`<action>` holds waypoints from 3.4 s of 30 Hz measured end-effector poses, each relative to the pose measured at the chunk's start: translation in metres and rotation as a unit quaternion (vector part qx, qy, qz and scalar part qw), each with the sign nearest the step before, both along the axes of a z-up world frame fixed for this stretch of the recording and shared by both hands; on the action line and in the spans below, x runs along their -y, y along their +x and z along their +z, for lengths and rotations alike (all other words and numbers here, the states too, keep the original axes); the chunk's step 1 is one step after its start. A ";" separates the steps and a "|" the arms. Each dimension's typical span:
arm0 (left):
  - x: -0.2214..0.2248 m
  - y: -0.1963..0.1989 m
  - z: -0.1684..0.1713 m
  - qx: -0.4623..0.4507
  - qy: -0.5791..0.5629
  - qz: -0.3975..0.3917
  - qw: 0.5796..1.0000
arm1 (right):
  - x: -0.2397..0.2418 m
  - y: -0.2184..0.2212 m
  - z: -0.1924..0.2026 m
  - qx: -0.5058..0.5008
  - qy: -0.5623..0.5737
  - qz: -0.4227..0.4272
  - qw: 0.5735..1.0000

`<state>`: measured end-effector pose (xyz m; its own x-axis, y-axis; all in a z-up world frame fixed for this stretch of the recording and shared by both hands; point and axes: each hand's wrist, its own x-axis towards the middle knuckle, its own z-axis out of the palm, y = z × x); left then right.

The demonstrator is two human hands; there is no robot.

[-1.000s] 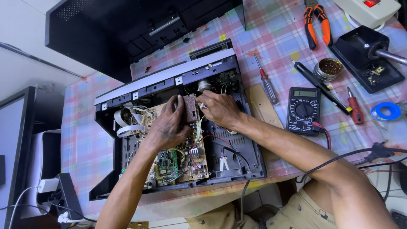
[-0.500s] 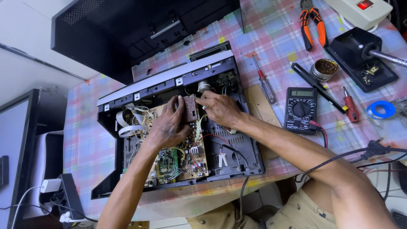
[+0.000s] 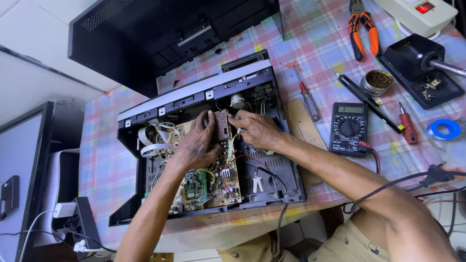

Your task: Unfastening internal screws from an electronic device and removing a circuit board

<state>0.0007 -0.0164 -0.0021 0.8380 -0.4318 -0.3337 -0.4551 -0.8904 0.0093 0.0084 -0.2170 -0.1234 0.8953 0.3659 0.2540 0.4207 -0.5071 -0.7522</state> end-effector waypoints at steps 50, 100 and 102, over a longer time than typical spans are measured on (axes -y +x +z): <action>-0.007 -0.014 0.005 0.001 -0.069 0.019 0.997 | 0.013 0.003 0.028 -0.215 0.306 0.064 0.925; 0.022 -0.021 0.009 -0.004 -0.047 0.072 0.996 | 0.016 -0.014 0.052 0.099 0.005 0.157 0.983; 0.021 -0.021 0.008 0.000 -0.051 0.060 0.997 | 0.012 -0.016 0.051 0.168 -0.054 0.142 0.974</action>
